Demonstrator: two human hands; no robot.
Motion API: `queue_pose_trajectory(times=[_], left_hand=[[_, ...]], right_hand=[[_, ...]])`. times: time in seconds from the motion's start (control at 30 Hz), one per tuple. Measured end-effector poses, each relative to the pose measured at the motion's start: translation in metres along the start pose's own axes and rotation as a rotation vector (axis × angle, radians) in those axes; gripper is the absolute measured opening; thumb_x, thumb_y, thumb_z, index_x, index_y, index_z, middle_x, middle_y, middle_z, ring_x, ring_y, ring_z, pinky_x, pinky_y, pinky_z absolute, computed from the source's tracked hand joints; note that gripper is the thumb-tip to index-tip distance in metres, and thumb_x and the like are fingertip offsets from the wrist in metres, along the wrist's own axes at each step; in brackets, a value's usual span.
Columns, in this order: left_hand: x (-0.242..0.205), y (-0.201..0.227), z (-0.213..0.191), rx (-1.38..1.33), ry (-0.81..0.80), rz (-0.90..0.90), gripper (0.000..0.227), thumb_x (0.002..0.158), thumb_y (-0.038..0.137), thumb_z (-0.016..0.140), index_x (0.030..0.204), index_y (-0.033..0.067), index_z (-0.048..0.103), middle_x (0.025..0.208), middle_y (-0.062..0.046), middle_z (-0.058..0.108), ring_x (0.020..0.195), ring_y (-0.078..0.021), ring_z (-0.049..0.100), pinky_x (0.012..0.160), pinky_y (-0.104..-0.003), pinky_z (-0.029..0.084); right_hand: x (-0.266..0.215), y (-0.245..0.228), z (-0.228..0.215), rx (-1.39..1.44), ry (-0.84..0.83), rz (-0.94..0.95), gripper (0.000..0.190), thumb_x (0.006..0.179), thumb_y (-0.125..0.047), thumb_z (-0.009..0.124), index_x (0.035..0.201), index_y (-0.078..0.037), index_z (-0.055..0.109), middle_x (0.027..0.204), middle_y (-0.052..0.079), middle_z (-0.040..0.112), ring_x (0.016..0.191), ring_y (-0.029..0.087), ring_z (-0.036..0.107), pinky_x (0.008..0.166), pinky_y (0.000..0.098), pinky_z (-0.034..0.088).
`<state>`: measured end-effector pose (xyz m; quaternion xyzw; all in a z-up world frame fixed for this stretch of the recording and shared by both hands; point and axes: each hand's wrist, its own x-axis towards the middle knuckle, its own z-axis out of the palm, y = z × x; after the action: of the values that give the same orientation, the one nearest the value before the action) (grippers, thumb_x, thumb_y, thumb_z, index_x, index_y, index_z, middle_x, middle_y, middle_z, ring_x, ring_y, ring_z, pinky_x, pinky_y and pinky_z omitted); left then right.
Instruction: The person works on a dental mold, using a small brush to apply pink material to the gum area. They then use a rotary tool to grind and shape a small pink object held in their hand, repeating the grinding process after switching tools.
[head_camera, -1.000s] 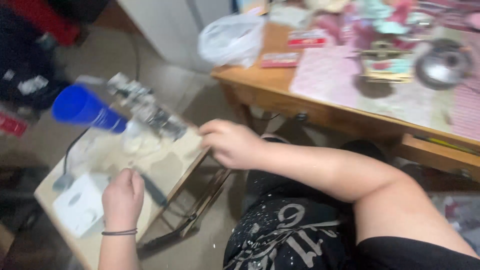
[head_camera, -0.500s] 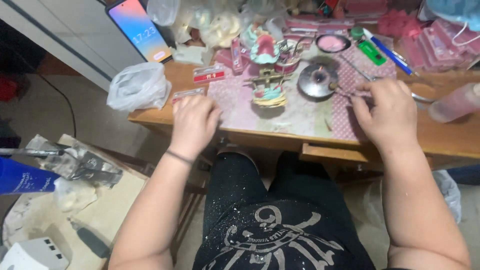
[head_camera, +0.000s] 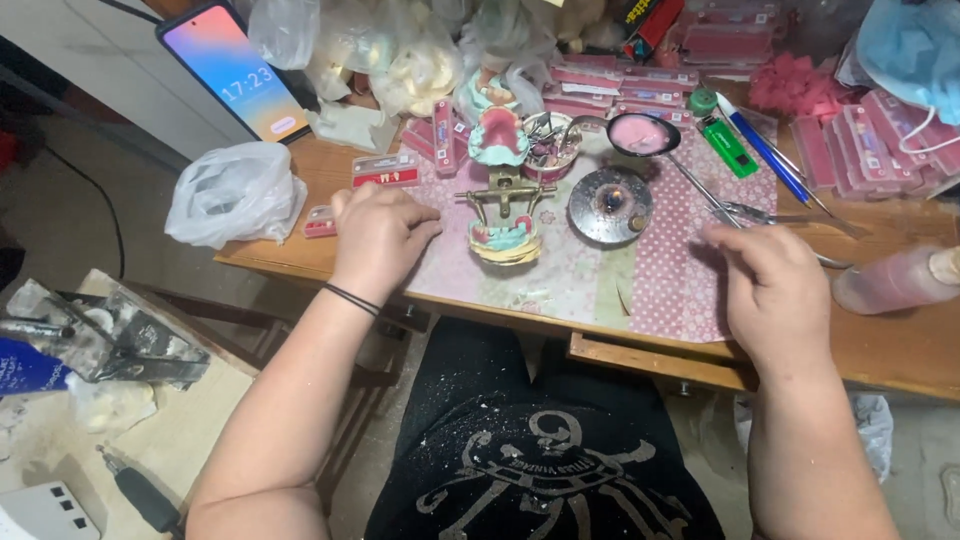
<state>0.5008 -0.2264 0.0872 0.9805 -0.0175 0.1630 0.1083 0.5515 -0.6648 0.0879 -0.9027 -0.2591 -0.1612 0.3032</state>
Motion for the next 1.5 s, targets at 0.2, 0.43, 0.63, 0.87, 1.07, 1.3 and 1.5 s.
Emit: queue_pose_trajectory(times=[0.2,0.43,0.63,0.87,1.07,1.3,1.5], left_hand=[[0.030,0.014,-0.026,-0.098,0.198,0.016,0.041,0.087,0.052,0.086,0.077,0.0214,0.060,0.077,0.004,0.061,0.087,-0.0231,0.058,0.084,-0.041,0.034],[0.097,0.038,-0.030,-0.389,0.049,0.040,0.059,0.077,0.050,0.088,0.120,0.0221,0.059,0.106,0.005,0.072,0.101,-0.0198,0.062,0.093,-0.042,0.031],[0.103,0.030,0.001,-0.325,-0.032,0.147,0.079,0.069,0.062,0.092,0.134,0.0232,0.069,0.119,-0.003,0.066,0.117,-0.0280,0.055,0.090,-0.045,0.031],[0.100,0.033,0.005,-0.401,-0.045,0.105,0.070,0.073,0.047,0.097,0.128,0.0230,0.060,0.125,0.001,0.071,0.116,-0.0291,0.059,0.094,-0.042,0.029],[0.094,0.038,0.003,-0.457,-0.042,0.100,0.070,0.075,0.033,0.098,0.126,0.0202,0.051,0.120,0.000,0.071,0.114,-0.0283,0.062,0.096,-0.044,0.031],[0.096,0.035,0.012,-0.489,-0.101,0.096,0.064,0.078,0.041,0.093,0.128,0.0201,0.061,0.132,-0.004,0.069,0.124,-0.0318,0.061,0.101,-0.050,0.035],[0.093,0.039,0.006,-0.504,-0.244,-0.032,0.062,0.080,0.039,0.088,0.131,0.0283,0.055,0.109,-0.001,0.076,0.108,-0.0394,0.054,0.085,-0.037,0.044]], right_hand=[[0.005,-0.044,-0.003,0.806,-0.052,0.193,0.049,0.084,0.005,0.076,0.127,0.001,0.052,0.131,0.022,0.068,0.130,0.029,0.068,0.113,0.0371,0.058],[0.026,-0.071,0.064,1.221,0.419,0.363,0.026,0.106,-0.015,0.067,0.125,0.002,0.067,0.097,0.016,0.074,0.078,0.020,0.073,0.073,0.0291,0.065],[0.027,-0.062,0.072,1.214,0.461,0.577,0.027,0.099,-0.016,0.065,0.116,0.005,0.068,0.093,0.023,0.072,0.072,0.025,0.072,0.062,0.0281,0.060],[0.031,-0.068,0.072,1.132,0.438,0.592,0.023,0.102,-0.023,0.059,0.111,-0.003,0.063,0.092,0.020,0.069,0.072,0.025,0.070,0.063,0.0300,0.059],[0.031,-0.069,0.072,1.113,0.447,0.601,0.023,0.100,-0.027,0.059,0.110,-0.006,0.060,0.091,0.017,0.069,0.071,0.024,0.069,0.062,0.0303,0.057],[0.033,-0.066,0.072,1.199,0.463,0.577,0.020,0.099,-0.026,0.061,0.107,-0.008,0.055,0.091,0.022,0.070,0.066,0.027,0.068,0.056,0.0289,0.055],[0.051,-0.055,0.053,1.152,0.576,0.470,0.018,0.103,-0.022,0.068,0.109,-0.007,0.061,0.095,0.019,0.072,0.072,0.023,0.073,0.059,0.0284,0.060]])
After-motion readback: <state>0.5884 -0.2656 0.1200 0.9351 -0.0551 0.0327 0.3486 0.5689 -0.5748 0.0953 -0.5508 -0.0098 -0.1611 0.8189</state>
